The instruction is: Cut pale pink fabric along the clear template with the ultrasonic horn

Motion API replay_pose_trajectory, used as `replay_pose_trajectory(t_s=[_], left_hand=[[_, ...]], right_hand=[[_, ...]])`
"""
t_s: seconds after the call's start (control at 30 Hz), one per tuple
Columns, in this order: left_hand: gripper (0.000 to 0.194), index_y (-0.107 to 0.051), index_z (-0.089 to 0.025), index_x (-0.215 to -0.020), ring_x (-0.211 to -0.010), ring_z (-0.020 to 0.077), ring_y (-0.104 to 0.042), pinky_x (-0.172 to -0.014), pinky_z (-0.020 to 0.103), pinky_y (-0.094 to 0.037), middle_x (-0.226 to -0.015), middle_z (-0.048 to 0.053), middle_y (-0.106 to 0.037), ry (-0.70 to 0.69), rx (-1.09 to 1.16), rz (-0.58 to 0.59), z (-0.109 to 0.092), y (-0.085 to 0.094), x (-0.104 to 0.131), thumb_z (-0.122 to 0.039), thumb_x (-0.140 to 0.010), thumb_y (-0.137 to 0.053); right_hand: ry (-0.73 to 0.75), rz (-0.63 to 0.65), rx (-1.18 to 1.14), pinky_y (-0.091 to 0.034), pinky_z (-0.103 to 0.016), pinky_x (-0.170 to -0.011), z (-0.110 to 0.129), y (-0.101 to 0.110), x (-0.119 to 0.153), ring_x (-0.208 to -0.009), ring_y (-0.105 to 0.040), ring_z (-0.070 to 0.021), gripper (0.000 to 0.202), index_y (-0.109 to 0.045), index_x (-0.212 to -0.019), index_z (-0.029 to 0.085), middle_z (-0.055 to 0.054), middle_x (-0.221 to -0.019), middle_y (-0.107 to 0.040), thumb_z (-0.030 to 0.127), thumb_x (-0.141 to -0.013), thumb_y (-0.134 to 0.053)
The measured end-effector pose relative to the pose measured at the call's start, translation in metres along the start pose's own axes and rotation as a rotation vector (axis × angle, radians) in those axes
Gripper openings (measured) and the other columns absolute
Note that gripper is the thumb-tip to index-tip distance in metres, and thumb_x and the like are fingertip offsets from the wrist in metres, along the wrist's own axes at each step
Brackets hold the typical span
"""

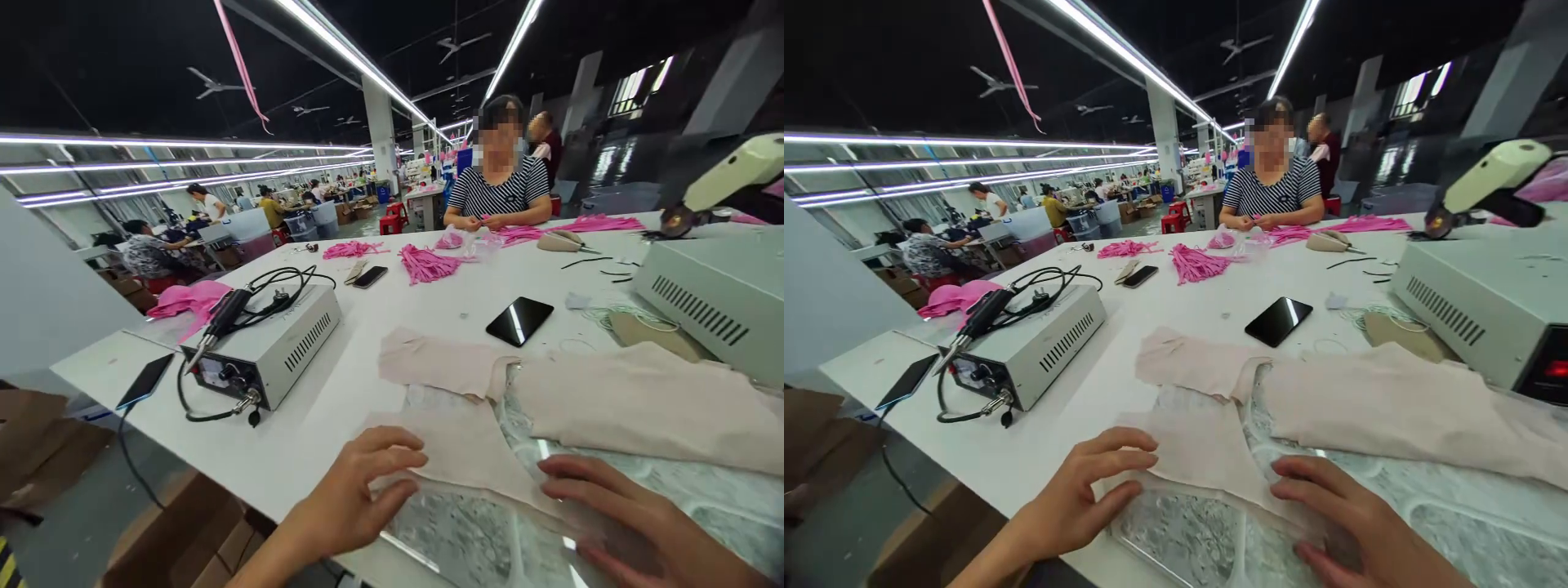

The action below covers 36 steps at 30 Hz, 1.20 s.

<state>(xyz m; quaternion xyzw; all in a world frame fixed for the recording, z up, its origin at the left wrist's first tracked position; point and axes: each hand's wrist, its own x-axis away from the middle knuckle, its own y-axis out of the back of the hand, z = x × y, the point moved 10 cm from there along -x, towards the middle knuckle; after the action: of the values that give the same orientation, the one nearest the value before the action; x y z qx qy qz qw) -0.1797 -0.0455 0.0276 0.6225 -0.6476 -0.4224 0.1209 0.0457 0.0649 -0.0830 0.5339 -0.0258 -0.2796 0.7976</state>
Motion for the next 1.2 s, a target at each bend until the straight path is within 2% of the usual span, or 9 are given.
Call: replay_pose_trajectory(t_s=[0.1,0.13,0.23,0.33,0.43,0.6,0.73,0.97,1.2], left_hand=[[0.037,-0.052,-0.023,-0.129,-0.124,0.0226,-0.052,-0.102,0.038,-0.046,-0.13,0.012,-0.056,-0.102,-0.154,0.047,0.005,-0.009,0.02,-0.02,-0.093,-0.057],[0.037,-0.05,-0.022,-0.13,-0.126,0.0237,-0.05,-0.105,0.041,-0.043,-0.131,0.012,-0.055,-0.129,-0.214,0.054,0.005,-0.012,0.023,-0.021,-0.093,-0.056],[0.035,-0.052,-0.02,-0.126,-0.124,0.0256,-0.051,-0.107,0.046,-0.04,-0.129,0.012,-0.058,-0.147,-0.342,0.097,0.011,-0.023,0.025,-0.025,-0.093,-0.057],[0.031,-0.053,-0.018,-0.124,-0.12,0.0248,-0.054,-0.105,0.045,-0.041,-0.124,0.012,-0.061,-0.133,-0.392,0.086,0.019,-0.025,0.019,-0.025,-0.094,-0.054],[0.025,-0.056,-0.017,-0.12,-0.115,0.0225,-0.057,-0.102,0.042,-0.044,-0.116,0.012,-0.063,-0.139,-0.4,0.042,0.021,-0.022,0.013,-0.021,-0.096,-0.049],[0.017,-0.062,-0.017,-0.104,-0.105,0.0192,-0.06,-0.096,0.037,-0.048,-0.101,0.009,-0.065,-0.182,-0.372,0.02,0.02,-0.02,0.005,-0.015,-0.096,-0.047],[0.017,-0.061,-0.017,-0.098,-0.102,0.0179,-0.061,-0.094,0.036,-0.049,-0.096,0.008,-0.065,-0.185,-0.377,0.015,0.023,-0.021,0.003,-0.013,-0.096,-0.045],[0.019,-0.059,-0.018,-0.099,-0.103,0.0168,-0.061,-0.103,0.04,-0.042,-0.096,0.007,-0.065,-0.2,-0.404,0.003,0.019,-0.015,0.009,-0.01,-0.097,-0.042],[0.018,-0.058,-0.017,-0.102,-0.106,0.0172,-0.059,-0.111,0.045,-0.032,-0.096,0.007,-0.064,-0.187,-0.452,0.097,0.013,-0.021,0.017,-0.01,-0.095,-0.044]], right_hand=[[0.0,0.077,0.013,-0.047,-0.034,-0.098,0.012,0.003,-0.003,-0.12,-0.052,-0.0269,0.04,-0.058,-0.123,0.034,-0.005,-0.138,-0.049,0.04,-0.084,-0.064],[0.007,0.068,0.04,-0.048,-0.035,-0.097,0.012,0.002,-0.002,-0.12,-0.053,-0.0277,0.042,-0.057,-0.124,0.034,-0.005,-0.138,-0.049,0.042,-0.083,-0.065],[0.041,-0.065,0.121,-0.053,-0.038,-0.09,0.007,0.002,0.001,-0.114,-0.057,-0.0295,0.042,-0.059,-0.122,0.033,-0.007,-0.134,-0.053,0.041,-0.082,-0.064],[0.062,-0.064,0.11,-0.055,-0.036,-0.088,0.005,-0.003,0.0,-0.11,-0.06,-0.0268,0.035,-0.061,-0.118,0.034,-0.006,-0.129,-0.056,0.039,-0.084,-0.062],[0.027,-0.035,0.045,-0.055,-0.032,-0.088,0.012,0.003,-0.007,-0.107,-0.061,-0.0261,0.03,-0.064,-0.114,0.03,-0.008,-0.125,-0.059,0.039,-0.085,-0.062],[0.056,-0.14,-0.038,-0.058,-0.028,-0.078,0.037,0.028,-0.021,-0.094,-0.066,-0.0236,0.019,-0.069,-0.099,0.026,-0.009,-0.109,-0.065,0.037,-0.088,-0.057],[0.083,-0.195,-0.049,-0.059,-0.026,-0.073,0.047,0.035,-0.026,-0.089,-0.066,-0.0211,0.019,-0.069,-0.089,0.025,-0.008,-0.101,-0.066,0.034,-0.091,-0.053],[0.086,-0.246,-0.03,-0.059,-0.027,-0.075,0.043,0.037,-0.021,-0.09,-0.066,-0.0197,0.021,-0.071,-0.095,0.026,-0.008,-0.105,-0.066,0.036,-0.093,-0.052],[0.144,-0.275,0.036,-0.059,-0.03,-0.078,0.048,0.04,-0.012,-0.094,-0.066,-0.022,0.019,-0.071,-0.097,0.028,-0.007,-0.108,-0.067,0.028,-0.09,-0.054]])
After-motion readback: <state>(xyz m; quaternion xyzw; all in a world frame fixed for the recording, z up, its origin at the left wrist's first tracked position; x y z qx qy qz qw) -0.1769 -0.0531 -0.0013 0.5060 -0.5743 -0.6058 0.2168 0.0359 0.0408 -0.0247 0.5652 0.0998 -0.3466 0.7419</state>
